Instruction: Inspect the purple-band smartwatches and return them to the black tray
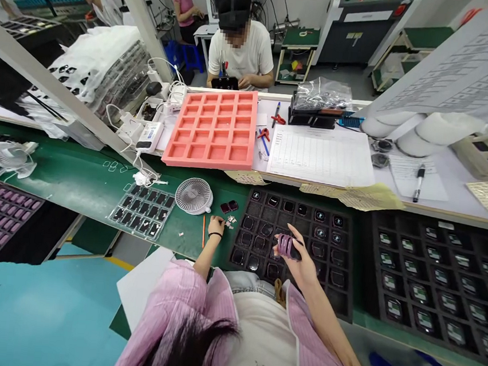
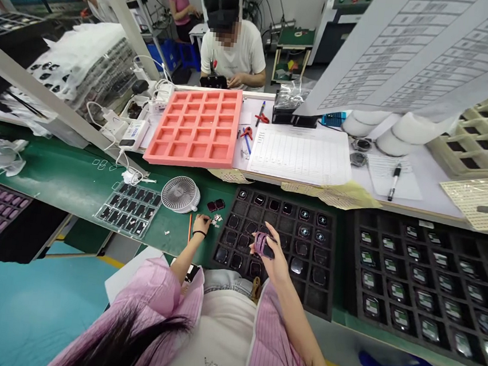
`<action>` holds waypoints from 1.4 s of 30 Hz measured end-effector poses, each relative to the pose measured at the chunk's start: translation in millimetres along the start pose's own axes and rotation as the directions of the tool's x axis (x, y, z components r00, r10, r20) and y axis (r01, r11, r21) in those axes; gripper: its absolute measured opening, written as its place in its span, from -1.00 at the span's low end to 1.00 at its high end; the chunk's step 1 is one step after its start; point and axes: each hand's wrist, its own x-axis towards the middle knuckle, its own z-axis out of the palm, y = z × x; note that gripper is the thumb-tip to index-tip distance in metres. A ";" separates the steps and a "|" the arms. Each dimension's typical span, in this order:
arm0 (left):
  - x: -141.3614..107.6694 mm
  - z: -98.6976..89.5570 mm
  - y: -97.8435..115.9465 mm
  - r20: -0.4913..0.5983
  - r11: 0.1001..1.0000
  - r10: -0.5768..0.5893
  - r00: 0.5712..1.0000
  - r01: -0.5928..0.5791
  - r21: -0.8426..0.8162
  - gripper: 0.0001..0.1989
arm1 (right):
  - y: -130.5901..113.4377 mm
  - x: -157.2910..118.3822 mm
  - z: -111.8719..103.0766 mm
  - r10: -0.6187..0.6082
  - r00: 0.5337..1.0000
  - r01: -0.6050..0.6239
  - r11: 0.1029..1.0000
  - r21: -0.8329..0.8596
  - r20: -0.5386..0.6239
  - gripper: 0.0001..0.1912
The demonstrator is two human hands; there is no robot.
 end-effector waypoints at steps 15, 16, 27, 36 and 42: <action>-112.0 -2.6 118.8 0.047 0.720 0.417 0.908 -0.299 -0.626 -0.75 | -4.2 2.3 28.5 -0.151 0.987 0.152 0.988 0.015 -0.048 -0.45; -122.9 -1.5 126.6 0.053 0.675 0.435 0.899 -0.286 -0.680 -0.73 | -5.4 1.3 30.3 -0.168 0.984 0.168 0.986 -0.002 -0.059 -0.45; -154.0 -4.4 147.0 0.111 0.592 0.369 0.923 -0.142 -0.794 -0.70 | -9.2 -6.6 37.0 -0.254 0.956 0.237 0.964 -0.120 -0.147 -0.45; -158.8 -6.4 144.8 0.012 0.660 0.458 0.889 -0.331 -0.674 -0.71 | -10.7 -6.4 40.0 -0.335 0.939 0.317 0.930 -0.187 -0.072 -0.42; -165.7 0.1 132.0 0.036 0.562 0.665 0.746 -0.469 -0.681 -0.65 | -12.6 -3.5 37.2 -0.356 0.924 0.336 0.930 -0.148 -0.139 -0.43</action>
